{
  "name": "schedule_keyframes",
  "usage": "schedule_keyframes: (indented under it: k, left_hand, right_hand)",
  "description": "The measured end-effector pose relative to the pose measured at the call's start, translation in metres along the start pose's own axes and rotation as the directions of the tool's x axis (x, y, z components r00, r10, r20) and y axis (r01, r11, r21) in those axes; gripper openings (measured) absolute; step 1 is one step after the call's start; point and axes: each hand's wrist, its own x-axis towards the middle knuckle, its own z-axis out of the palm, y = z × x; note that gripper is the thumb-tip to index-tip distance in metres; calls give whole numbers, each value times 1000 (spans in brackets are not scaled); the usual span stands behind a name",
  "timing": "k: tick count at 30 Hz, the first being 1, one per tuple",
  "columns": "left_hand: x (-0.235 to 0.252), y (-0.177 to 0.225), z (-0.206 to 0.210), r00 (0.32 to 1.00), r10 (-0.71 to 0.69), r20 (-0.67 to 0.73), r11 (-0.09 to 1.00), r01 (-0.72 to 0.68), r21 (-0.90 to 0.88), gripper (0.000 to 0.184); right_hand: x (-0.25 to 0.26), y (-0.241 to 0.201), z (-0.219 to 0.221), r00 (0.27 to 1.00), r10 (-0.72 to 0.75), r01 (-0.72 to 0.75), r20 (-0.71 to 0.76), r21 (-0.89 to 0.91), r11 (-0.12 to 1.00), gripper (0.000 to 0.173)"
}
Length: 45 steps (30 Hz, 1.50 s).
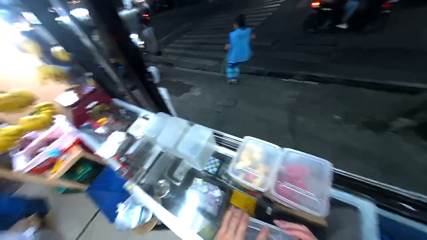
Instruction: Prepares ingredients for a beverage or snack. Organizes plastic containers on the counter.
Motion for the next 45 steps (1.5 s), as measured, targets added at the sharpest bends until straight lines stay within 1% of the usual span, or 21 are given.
schedule_keyframes:
  k: [3, 8, 11, 14, 16, 21, 24, 26, 29, 33, 34, 35, 37, 38, 39, 40, 41, 42, 43, 44, 45]
  left_hand:
    - [4, -1, 0, 999, 21, -40, 999, -22, -47, 116]
    - [11, -10, 2, 996, 87, -17, 996, -87, -3, 118]
    - [14, -7, 3, 996, 84, 15, 996, -85, 37, 122]
    - [12, -3, -3, 997, 69, 20, 996, -70, 60, 123]
    - [13, -5, 1, 998, 67, 8, 996, -67, 57, 127]
    - [18, -5, 8, 995, 98, 9, 990, -98, 99, 134]
    - [15, -10, 16, 991, 117, -62, 993, -117, -1, 133]
    - [15, -12, 18, 989, 115, -95, 988, -124, -94, 124]
    - [18, -8, 20, 991, 74, -111, 991, -85, -102, 99]
    - [28, -13, 19, 991, 79, -107, 994, -87, -68, 90]
    - [30, -17, 17, 987, 84, -139, 992, -96, -80, 84]
    - [30, -20, 16, 974, 62, -219, 991, -87, -103, 77]
    - [17, -21, 22, 885, -114, -451, 974, 11, -225, 67]
    - [3, -13, 26, 840, -273, -469, 915, 76, -396, 67]
    - [-15, 2, 29, 819, -436, -373, 778, 135, -614, 71]
    - [-29, 21, 32, 824, -540, -170, 569, 210, -795, 74]
    - [-38, 41, 36, 833, -545, 96, 331, 318, -888, 76]
    - [-43, 60, 44, 812, -485, 325, 114, 427, -897, 77]
    - [-45, 75, 56, 798, -402, 449, -23, 482, -876, 77]
    - [-43, 86, 67, 809, -363, 462, -64, 474, -878, 74]
    - [-38, 91, 74, 848, -323, 421, -42, 431, -901, 73]
  right_hand:
    - [-2, 0, 2, 996, -17, 14, -91, -33, 999, 34]
    - [-1, 8, 6, 985, -24, 38, -170, 85, 996, 31]
    - [-3, 17, 6, 991, 5, 11, -130, 125, 992, 47]
    - [-7, 19, 6, 995, 87, -76, -52, 183, 980, 65]
    - [-7, 20, 3, 995, 100, -93, -30, 178, 980, 68]
    - [0, 30, -5, 1000, -14, 15, -9, 180, 984, 68]
    - [-1, 36, 0, 998, -56, 63, -42, 196, 979, 66]
    - [0, 39, 4, 994, -77, 93, -83, 202, 975, 66]
    - [0, 40, 4, 990, -88, 104, -110, 155, 982, 63]
    - [-2, 44, 8, 986, -62, 86, -154, 157, 984, 60]
    - [-6, 42, 11, 980, -47, 79, -195, 159, 984, 62]
    - [-14, 38, 15, 965, -35, 74, -261, 139, 988, 65]
    - [-40, 21, 23, 895, -43, 60, -445, 24, 998, 69]
    - [-59, 11, 30, 844, -55, 50, -533, -23, 998, 68]
    - [-79, 2, 37, 801, -56, 39, -595, -41, 998, 65]
    - [-97, -6, 43, 776, -41, 23, -630, -36, 999, 63]
    - [-111, -14, 48, 766, -3, -10, -643, -17, 1000, 65]
    - [-125, -21, 55, 765, 66, -69, -641, 20, 997, 77]
    - [-138, -26, 64, 748, 145, -136, -648, 65, 989, 93]
    - [-147, -31, 72, 707, 203, -193, -678, 91, 977, 104]
    - [-155, -31, 78, 651, 217, -202, -728, 110, 973, 109]
